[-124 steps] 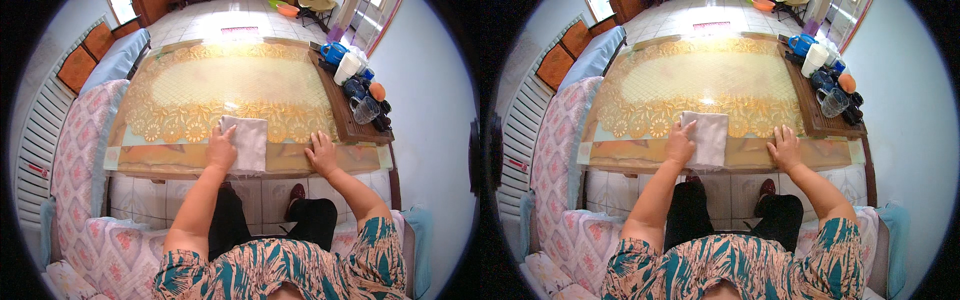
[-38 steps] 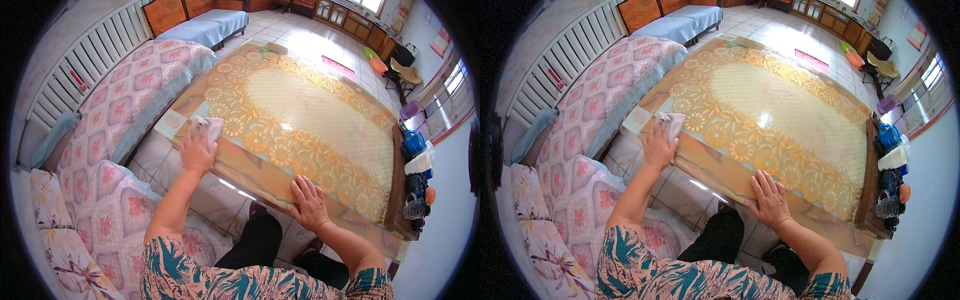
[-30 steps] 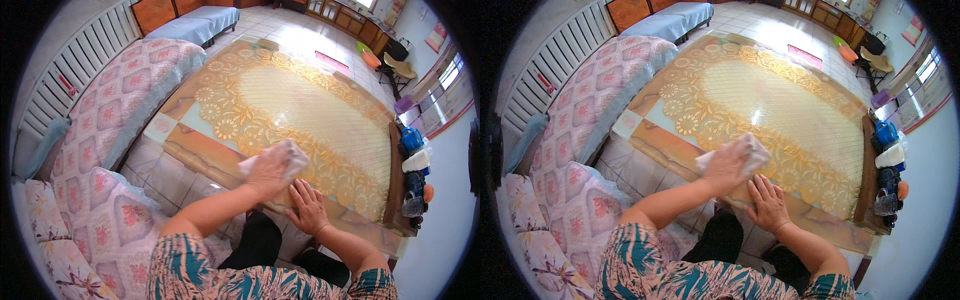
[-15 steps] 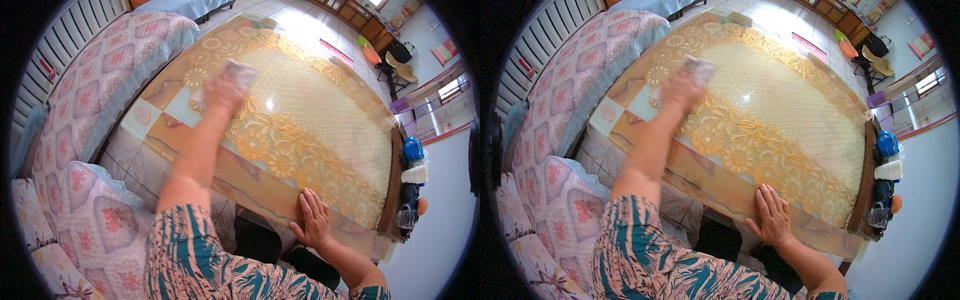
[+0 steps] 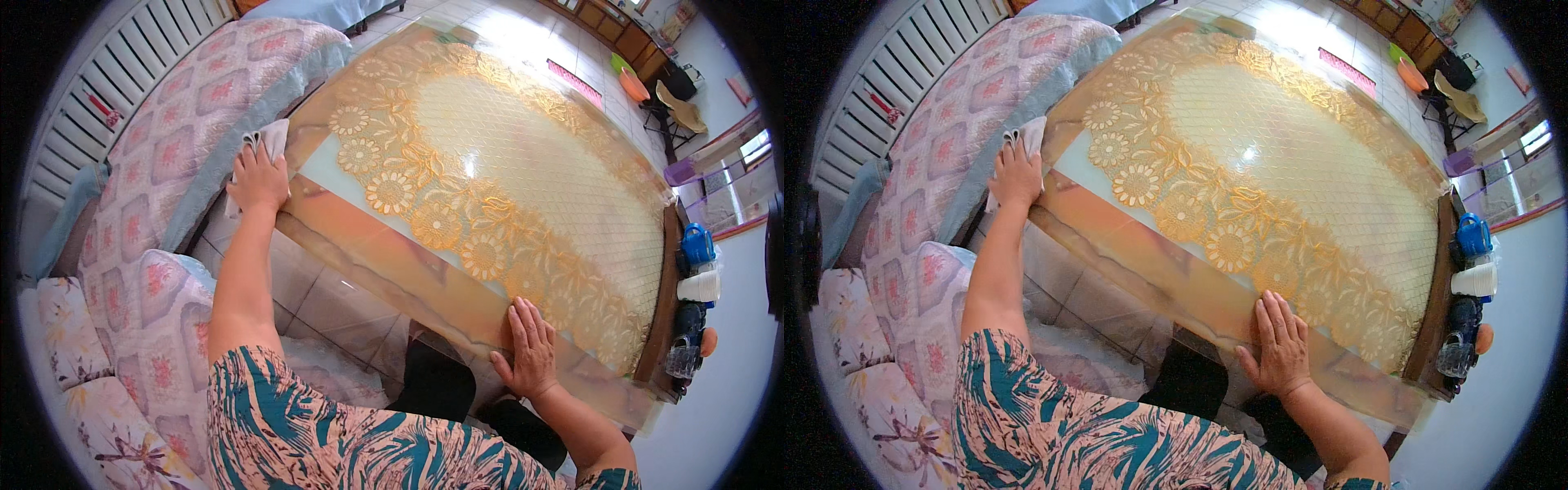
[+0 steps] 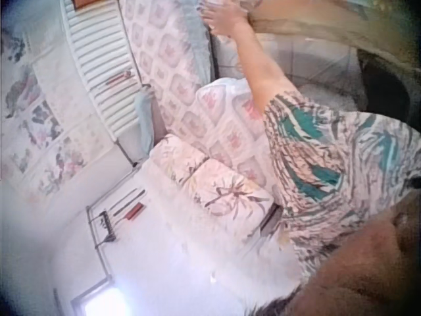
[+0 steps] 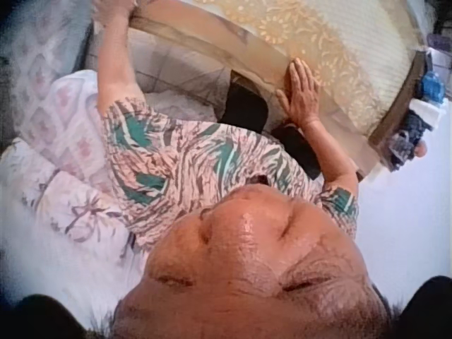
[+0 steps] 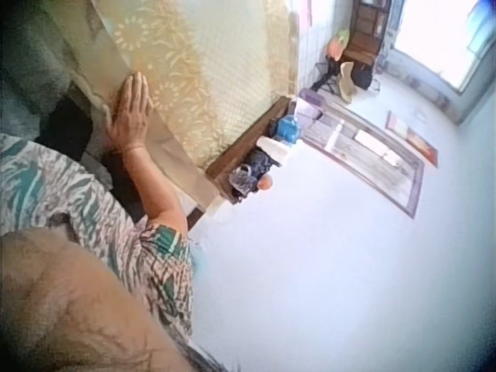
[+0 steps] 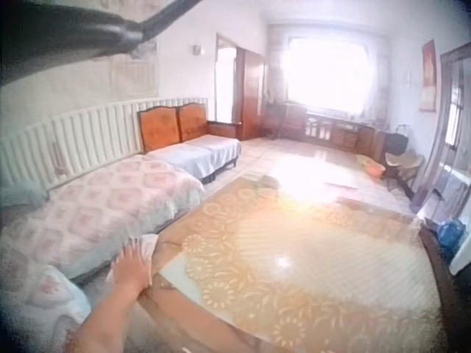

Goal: The person wipes a glass tabletop with a cloth, cleaning the patterned center and the wooden frame, and then folds the cloth on the table surface.

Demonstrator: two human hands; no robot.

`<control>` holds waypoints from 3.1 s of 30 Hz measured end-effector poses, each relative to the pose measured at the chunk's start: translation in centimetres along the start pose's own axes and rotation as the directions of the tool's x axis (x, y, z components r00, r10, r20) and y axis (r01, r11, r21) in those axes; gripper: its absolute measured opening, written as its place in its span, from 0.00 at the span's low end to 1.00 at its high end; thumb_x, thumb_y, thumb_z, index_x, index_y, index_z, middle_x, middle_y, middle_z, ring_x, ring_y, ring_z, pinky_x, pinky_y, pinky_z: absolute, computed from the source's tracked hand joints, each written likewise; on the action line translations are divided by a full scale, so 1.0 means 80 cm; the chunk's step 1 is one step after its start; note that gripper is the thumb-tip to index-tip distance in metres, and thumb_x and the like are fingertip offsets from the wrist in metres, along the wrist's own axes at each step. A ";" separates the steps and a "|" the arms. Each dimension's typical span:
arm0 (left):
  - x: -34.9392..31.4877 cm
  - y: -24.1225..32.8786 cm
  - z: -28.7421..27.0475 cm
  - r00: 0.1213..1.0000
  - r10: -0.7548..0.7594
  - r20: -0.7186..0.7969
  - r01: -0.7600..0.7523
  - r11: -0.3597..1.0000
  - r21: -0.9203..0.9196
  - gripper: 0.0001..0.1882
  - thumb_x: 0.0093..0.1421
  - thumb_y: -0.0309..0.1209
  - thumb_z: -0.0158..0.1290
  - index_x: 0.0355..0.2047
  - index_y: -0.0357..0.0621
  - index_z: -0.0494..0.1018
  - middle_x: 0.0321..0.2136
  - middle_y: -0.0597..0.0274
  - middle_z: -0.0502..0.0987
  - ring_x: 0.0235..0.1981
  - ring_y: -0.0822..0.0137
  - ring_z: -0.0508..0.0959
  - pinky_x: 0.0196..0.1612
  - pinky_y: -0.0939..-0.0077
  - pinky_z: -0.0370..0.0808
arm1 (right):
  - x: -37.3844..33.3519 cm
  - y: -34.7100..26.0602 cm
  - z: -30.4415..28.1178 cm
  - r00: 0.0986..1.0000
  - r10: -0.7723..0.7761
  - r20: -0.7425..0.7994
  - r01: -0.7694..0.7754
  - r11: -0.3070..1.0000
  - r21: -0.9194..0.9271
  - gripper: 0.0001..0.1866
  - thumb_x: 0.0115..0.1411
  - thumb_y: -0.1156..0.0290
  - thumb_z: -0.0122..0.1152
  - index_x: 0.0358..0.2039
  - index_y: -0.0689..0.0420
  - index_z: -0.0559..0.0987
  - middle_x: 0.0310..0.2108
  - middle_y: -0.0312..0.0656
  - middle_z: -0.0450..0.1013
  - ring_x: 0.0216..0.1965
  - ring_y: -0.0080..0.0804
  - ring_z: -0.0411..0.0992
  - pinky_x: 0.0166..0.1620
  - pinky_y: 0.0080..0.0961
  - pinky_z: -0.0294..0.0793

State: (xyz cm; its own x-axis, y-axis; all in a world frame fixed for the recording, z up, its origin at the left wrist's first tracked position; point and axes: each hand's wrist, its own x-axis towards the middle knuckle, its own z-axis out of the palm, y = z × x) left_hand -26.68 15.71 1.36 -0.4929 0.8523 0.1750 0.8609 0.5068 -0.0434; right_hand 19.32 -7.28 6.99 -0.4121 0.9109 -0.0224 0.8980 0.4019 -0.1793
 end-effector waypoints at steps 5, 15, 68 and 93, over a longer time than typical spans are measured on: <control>-0.043 -0.018 0.003 0.996 0.058 -0.069 -0.059 0.998 -0.001 0.31 0.64 0.51 0.40 0.65 0.54 0.57 0.67 0.61 0.53 0.67 0.55 0.54 0.61 0.41 0.57 | 0.001 -0.001 -0.003 1.000 0.003 -0.001 -0.003 1.000 -0.015 0.39 0.56 0.52 0.55 0.63 0.61 0.60 0.66 0.52 0.54 0.68 0.45 0.51 0.64 0.40 0.49; 0.025 0.050 -0.002 0.995 -0.048 0.093 0.050 0.999 -0.016 0.36 0.63 0.57 0.36 0.66 0.52 0.57 0.68 0.60 0.51 0.69 0.55 0.50 0.65 0.45 0.51 | 0.002 0.007 0.002 1.000 0.004 0.004 -0.004 1.000 0.018 0.39 0.57 0.50 0.55 0.62 0.63 0.61 0.66 0.52 0.54 0.68 0.44 0.51 0.64 0.39 0.50; -0.018 -0.016 -0.006 0.997 -0.001 0.080 -0.001 1.000 0.027 0.31 0.67 0.51 0.36 0.66 0.54 0.54 0.67 0.59 0.53 0.67 0.51 0.53 0.63 0.51 0.58 | -0.002 0.008 0.001 0.998 -0.007 -0.069 0.013 0.996 0.093 0.38 0.59 0.48 0.53 0.62 0.62 0.61 0.66 0.52 0.54 0.68 0.45 0.50 0.65 0.39 0.49; -0.098 0.465 -0.018 0.751 0.645 -0.140 -0.660 0.735 -0.153 0.37 0.63 0.57 0.37 0.67 0.52 0.53 0.67 0.58 0.55 0.65 0.58 0.59 0.60 0.53 0.63 | -0.209 0.186 -0.045 0.999 0.013 0.045 -0.016 0.998 0.055 0.39 0.59 0.38 0.49 0.66 0.44 0.58 0.69 0.49 0.48 0.69 0.43 0.47 0.64 0.41 0.45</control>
State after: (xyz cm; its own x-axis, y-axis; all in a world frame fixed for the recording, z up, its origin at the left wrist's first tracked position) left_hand 9.40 27.66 -0.18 0.2030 0.9491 0.2410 0.9777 -0.2098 0.0029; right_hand 40.15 -16.19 8.25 -0.4068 0.9109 -0.0690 0.8945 0.3819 -0.2324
